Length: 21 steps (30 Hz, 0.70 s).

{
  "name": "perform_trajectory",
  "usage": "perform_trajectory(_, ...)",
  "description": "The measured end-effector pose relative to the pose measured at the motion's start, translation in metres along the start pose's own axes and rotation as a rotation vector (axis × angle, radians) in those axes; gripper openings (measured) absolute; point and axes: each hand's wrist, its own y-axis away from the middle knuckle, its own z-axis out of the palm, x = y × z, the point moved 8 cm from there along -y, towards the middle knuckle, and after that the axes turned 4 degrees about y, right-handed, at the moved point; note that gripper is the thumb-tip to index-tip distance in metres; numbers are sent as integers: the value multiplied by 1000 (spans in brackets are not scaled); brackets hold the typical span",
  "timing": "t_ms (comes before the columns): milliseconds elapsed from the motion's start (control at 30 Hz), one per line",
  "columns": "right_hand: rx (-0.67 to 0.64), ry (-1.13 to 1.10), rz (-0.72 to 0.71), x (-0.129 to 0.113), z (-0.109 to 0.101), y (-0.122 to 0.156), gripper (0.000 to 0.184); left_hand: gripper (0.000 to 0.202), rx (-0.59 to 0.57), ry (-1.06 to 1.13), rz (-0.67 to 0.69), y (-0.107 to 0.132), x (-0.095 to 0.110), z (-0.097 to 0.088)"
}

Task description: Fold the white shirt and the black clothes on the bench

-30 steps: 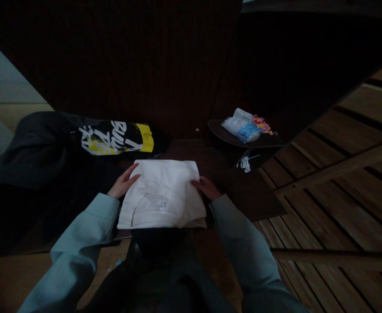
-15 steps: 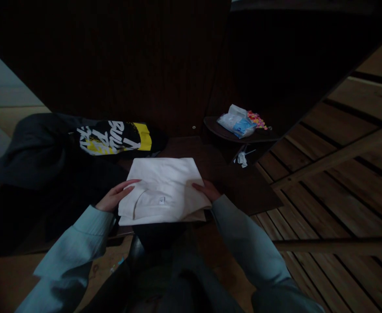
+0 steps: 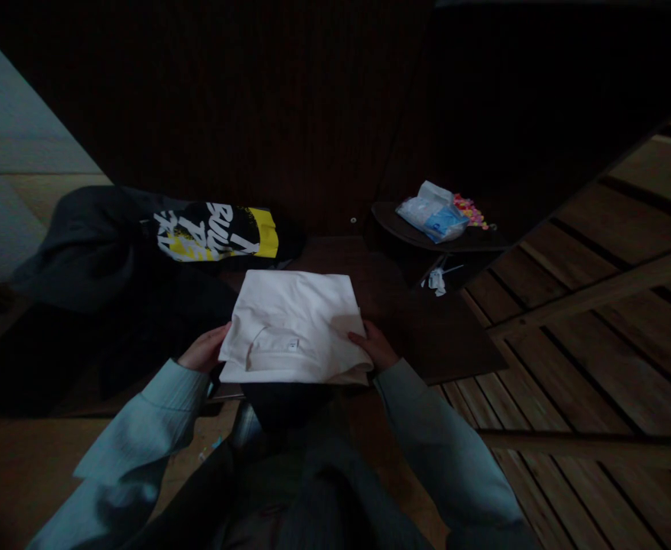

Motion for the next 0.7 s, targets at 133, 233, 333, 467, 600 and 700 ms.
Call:
perform_trajectory(133,-30,31,3,-3,1,-2,45,36,-18,-70,17,0,9,11)
perform_trajectory(233,-21,77,1,-6,-4,-1,43,40,-39,-110,48,4,14,11)
perform_trajectory(333,41,209,-54,-11,-14,2,40,42,-2,-181,115,8,18,2)
perform_trajectory(467,85,398,-75,-12,-20,5,41,46,122,-297,206,13,23,-11)
perform_trajectory(600,58,452,-109,-15,-14,3,44,53,59,-304,157,20,23,4)
perform_trajectory(700,11,327,-85,-12,-9,1,42,59,-8,-306,151,24,25,18)
